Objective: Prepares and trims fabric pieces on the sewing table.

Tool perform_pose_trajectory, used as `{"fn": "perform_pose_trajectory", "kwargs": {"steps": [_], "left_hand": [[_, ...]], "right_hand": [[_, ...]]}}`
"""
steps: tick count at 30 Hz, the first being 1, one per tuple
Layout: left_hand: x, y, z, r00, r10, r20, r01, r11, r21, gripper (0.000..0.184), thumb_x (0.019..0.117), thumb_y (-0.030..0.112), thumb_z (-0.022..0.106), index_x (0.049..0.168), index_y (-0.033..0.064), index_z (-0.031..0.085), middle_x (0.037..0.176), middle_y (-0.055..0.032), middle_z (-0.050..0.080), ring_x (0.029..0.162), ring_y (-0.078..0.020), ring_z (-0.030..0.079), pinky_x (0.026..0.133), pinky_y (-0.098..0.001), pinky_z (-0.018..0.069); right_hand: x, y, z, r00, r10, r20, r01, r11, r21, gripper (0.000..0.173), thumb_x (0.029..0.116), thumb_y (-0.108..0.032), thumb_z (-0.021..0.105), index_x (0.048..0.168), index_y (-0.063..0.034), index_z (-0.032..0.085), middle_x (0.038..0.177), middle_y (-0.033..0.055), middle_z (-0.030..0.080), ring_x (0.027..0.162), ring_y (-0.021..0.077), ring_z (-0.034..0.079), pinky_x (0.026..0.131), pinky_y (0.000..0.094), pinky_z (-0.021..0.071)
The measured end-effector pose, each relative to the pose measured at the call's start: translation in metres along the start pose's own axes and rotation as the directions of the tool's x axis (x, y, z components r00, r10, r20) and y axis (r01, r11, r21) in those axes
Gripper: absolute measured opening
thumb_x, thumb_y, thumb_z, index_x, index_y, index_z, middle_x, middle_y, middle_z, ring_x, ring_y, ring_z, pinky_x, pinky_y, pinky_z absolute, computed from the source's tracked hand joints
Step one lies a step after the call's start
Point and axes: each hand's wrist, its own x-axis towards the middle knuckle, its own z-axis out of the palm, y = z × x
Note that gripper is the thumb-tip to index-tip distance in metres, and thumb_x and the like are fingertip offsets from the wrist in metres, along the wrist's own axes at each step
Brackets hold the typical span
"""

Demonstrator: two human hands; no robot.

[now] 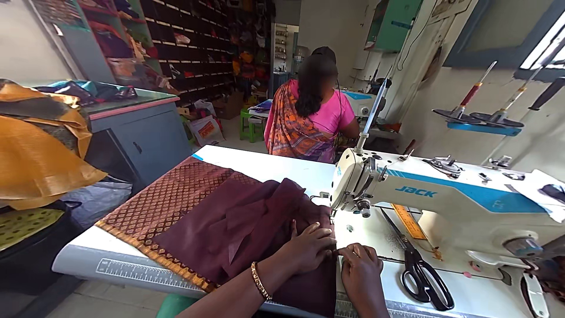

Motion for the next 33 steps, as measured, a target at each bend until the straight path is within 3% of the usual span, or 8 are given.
{"fn": "perform_pose_trajectory", "kwargs": {"steps": [6,10,13,16,20,25,33], "left_hand": [[0.009,-0.005,-0.002,1.000,-0.023,-0.002,0.023,0.999,0.026,0.047,0.1119,0.042,0.031,0.155,0.0300,0.045,0.167,0.0048,0.032,0.160,-0.0255,0.010,0.115,-0.0782,-0.0042],[-0.003,0.018,-0.003,0.999,-0.037,0.005,0.037,0.999,0.036,0.044,0.1126,0.033,0.034,0.152,0.0218,0.050,0.163,0.0009,0.040,0.159,-0.0272,0.016,0.116,-0.0778,-0.0038],[-0.013,0.029,-0.003,0.995,-0.077,0.066,0.075,0.997,0.031,0.048,0.1125,0.036,0.035,0.159,0.0233,0.041,0.168,0.0046,0.031,0.160,-0.0255,0.014,0.115,-0.0787,-0.0056],[-0.010,0.015,0.000,0.997,-0.050,0.058,0.050,0.999,-0.002,0.051,0.1118,0.043,0.033,0.160,0.0286,0.037,0.170,0.0075,0.026,0.160,-0.0238,0.009,0.114,-0.0786,-0.0071],[-0.004,0.005,0.002,1.000,-0.016,0.015,0.016,1.000,0.017,0.051,0.1114,0.046,0.031,0.159,0.0300,0.040,0.168,0.0052,0.030,0.160,-0.0244,0.012,0.116,-0.0765,-0.0066],[0.005,-0.002,-0.001,1.000,0.000,0.003,0.000,0.999,0.037,0.051,0.1113,0.048,0.029,0.158,0.0310,0.042,0.167,0.0023,0.033,0.159,-0.0239,0.013,0.117,-0.0761,-0.0055],[0.018,-0.014,-0.005,1.000,0.008,-0.014,-0.007,0.999,0.043,0.050,0.1109,0.048,0.030,0.155,0.0330,0.046,0.164,0.0047,0.037,0.159,-0.0205,0.016,0.118,-0.0747,-0.0052]], "right_hand": [[0.000,0.000,0.000,1.000,0.012,0.022,-0.012,1.000,-0.009,0.033,0.0850,0.007,0.058,0.095,-0.0142,0.081,0.097,0.0077,0.072,0.105,0.0362,0.064,0.082,0.0567,0.0463],[0.002,-0.002,-0.002,0.998,0.042,0.042,-0.042,0.999,-0.010,0.033,0.0864,0.009,0.058,0.097,-0.0119,0.081,0.100,0.0103,0.072,0.106,0.0386,0.064,0.083,0.0586,0.0467],[0.002,-0.002,-0.003,0.995,0.094,0.023,-0.094,0.996,-0.003,0.028,0.0888,0.006,0.058,0.095,-0.0098,0.080,0.099,0.0116,0.073,0.106,0.0398,0.064,0.081,0.0591,0.0470],[0.002,-0.006,-0.008,0.980,0.199,0.010,-0.199,0.980,0.015,0.019,0.0888,0.003,0.061,0.089,-0.0071,0.078,0.097,0.0125,0.072,0.106,0.0411,0.063,0.082,0.0613,0.0454],[0.002,-0.009,-0.013,0.958,0.286,0.012,-0.286,0.958,0.033,0.017,0.0886,0.003,0.063,0.091,-0.0063,0.077,0.101,0.0128,0.071,0.109,0.0416,0.062,0.085,0.0616,0.0438],[0.001,-0.008,-0.011,0.954,0.299,0.000,-0.299,0.954,0.034,0.018,0.0882,0.004,0.063,0.092,-0.0065,0.077,0.102,0.0131,0.072,0.109,0.0420,0.061,0.085,0.0615,0.0441],[0.001,-0.007,-0.013,0.955,0.298,0.006,-0.298,0.953,0.051,0.020,0.0877,0.005,0.062,0.091,-0.0068,0.077,0.101,0.0123,0.072,0.109,0.0416,0.062,0.084,0.0614,0.0435]]}}
